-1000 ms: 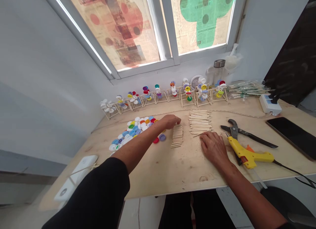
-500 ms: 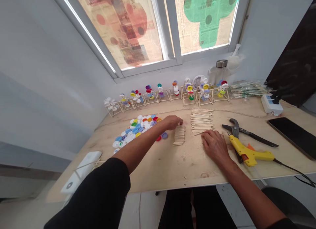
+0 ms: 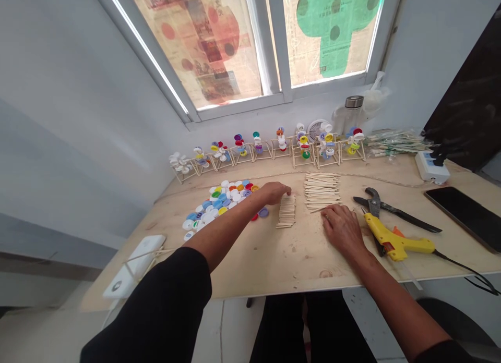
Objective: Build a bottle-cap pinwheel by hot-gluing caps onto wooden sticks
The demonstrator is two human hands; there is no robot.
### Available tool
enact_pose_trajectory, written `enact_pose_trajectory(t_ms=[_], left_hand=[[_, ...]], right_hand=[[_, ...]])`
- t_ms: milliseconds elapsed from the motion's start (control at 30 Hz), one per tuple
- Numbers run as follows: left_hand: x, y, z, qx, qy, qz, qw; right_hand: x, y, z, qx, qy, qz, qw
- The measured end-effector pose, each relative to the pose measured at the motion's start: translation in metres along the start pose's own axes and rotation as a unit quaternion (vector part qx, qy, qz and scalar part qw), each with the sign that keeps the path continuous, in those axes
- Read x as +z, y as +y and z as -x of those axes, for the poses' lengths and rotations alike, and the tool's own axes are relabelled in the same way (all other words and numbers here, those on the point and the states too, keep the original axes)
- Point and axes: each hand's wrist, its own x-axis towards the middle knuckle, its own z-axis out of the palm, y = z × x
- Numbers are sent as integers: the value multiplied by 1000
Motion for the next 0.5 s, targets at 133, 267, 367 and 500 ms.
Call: enact_pose_trajectory(t_ms=[133,267,367,500], left_hand=[[0,1,1,-6,1,6,1000],[1,2,2,-9,4,11,1000],[1,2,2,-6,6,14,1000],[1,4,3,-4,4,16,1000]], right_hand=[[0,0,0,-2,0,-3,1000],[1,1,0,-4,1,-1,1000],[1,1,1,-3,1,0,1000],[0,0,1,2,-2,0,1000]])
